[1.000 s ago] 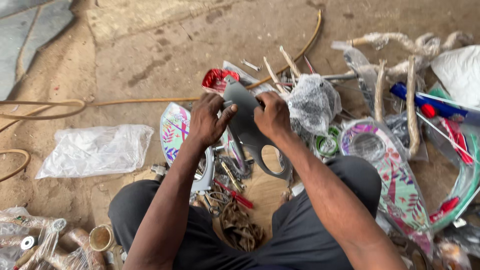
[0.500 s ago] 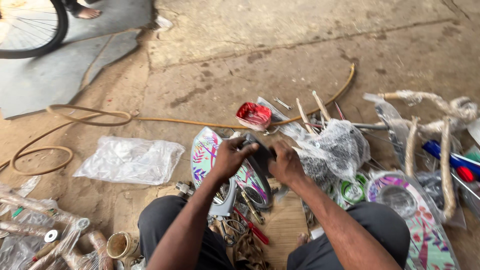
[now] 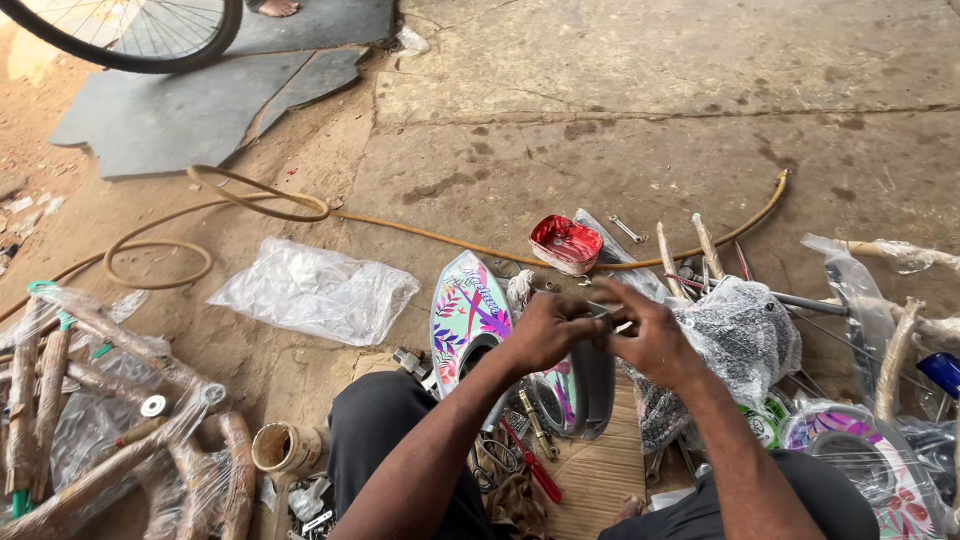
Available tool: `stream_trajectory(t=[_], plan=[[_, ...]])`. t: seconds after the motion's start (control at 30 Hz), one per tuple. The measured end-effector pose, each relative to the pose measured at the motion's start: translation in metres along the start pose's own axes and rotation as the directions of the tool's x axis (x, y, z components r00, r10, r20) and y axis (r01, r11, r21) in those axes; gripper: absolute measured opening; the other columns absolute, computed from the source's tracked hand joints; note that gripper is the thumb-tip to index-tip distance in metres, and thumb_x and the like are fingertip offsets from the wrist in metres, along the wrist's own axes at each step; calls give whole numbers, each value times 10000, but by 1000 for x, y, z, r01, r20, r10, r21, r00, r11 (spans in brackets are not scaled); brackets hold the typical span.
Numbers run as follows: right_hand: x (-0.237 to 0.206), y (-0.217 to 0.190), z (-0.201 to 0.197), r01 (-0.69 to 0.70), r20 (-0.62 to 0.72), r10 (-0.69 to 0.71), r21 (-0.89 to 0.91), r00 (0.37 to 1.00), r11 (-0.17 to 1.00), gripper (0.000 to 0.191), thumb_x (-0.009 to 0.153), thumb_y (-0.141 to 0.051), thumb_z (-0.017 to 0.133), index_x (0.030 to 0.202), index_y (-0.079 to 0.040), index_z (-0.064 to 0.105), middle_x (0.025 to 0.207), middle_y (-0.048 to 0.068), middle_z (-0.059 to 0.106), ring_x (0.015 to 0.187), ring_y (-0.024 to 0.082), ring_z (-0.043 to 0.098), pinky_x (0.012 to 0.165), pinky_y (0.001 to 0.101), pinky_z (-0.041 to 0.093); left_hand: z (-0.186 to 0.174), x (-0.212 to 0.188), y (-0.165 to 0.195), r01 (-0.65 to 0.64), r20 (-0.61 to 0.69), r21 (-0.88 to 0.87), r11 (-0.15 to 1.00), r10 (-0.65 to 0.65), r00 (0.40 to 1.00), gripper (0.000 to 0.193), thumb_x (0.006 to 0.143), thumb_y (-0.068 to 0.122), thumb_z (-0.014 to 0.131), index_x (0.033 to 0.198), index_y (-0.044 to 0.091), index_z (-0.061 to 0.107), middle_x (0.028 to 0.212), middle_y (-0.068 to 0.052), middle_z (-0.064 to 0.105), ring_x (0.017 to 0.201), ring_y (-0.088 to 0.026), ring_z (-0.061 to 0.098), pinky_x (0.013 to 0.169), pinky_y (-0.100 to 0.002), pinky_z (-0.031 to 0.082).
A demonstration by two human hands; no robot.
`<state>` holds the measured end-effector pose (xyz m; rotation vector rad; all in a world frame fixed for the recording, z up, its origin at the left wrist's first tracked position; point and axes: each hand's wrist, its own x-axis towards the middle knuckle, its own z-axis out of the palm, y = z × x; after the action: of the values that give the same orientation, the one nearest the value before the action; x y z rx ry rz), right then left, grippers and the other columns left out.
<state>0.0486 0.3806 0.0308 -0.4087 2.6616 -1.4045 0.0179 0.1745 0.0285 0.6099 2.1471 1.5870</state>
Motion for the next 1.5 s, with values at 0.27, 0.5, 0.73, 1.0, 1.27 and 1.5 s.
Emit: stream_trajectory(t=[0.27,0.5,0.73,1.0,1.27,1.5], plan=[[-8,-21,-3,145,-40,-151,-114,988,983,367,732,-96,849,1065,-64,701,1253,76,668,991,171,728,802,319,606,-10,-10,15,-36,32,11,999,36,999,237,881,249,738,991,42,776,797,-78,763,733,-143,706,690,-340,572],[-14,-10,-15,20,66,-19,-24,998,1000,185,753,-130,858,884,-71,742,861,20,693,785,120,661,689,297,571,-2,-9,12,-40,38,82,996,37,999,325,880,332,783,897,10,740,688,-66,685,642,-143,627,591,-351,516],[-12,9,-25,-92,23,91,59,996,994,185,878,-234,735,948,-63,741,839,16,634,759,125,596,685,314,538,-8,-1,1,-127,6,221,967,129,992,379,941,374,686,809,21,643,707,-80,610,707,-208,606,663,-412,493],[-8,3,-19,-9,23,9,28,1000,1000,219,871,-247,723,996,-67,727,843,12,636,770,120,603,691,314,529,-2,5,-5,-215,40,247,945,212,977,292,959,333,620,908,47,631,791,-81,579,804,-236,594,731,-419,490],[0,23,-13,-74,-109,68,-53,992,996,196,898,-222,684,861,-39,743,772,37,652,685,168,571,630,364,499,-2,8,-4,-174,-23,221,960,184,983,299,977,317,642,925,24,674,843,-110,647,809,-232,640,719,-413,512],[2,20,-10,25,-169,-33,-52,985,998,231,888,-241,712,988,-34,740,865,46,678,807,154,652,711,333,540,-9,11,2,-166,9,207,964,168,986,253,933,289,683,922,37,665,845,-96,667,789,-227,646,722,-403,523]])
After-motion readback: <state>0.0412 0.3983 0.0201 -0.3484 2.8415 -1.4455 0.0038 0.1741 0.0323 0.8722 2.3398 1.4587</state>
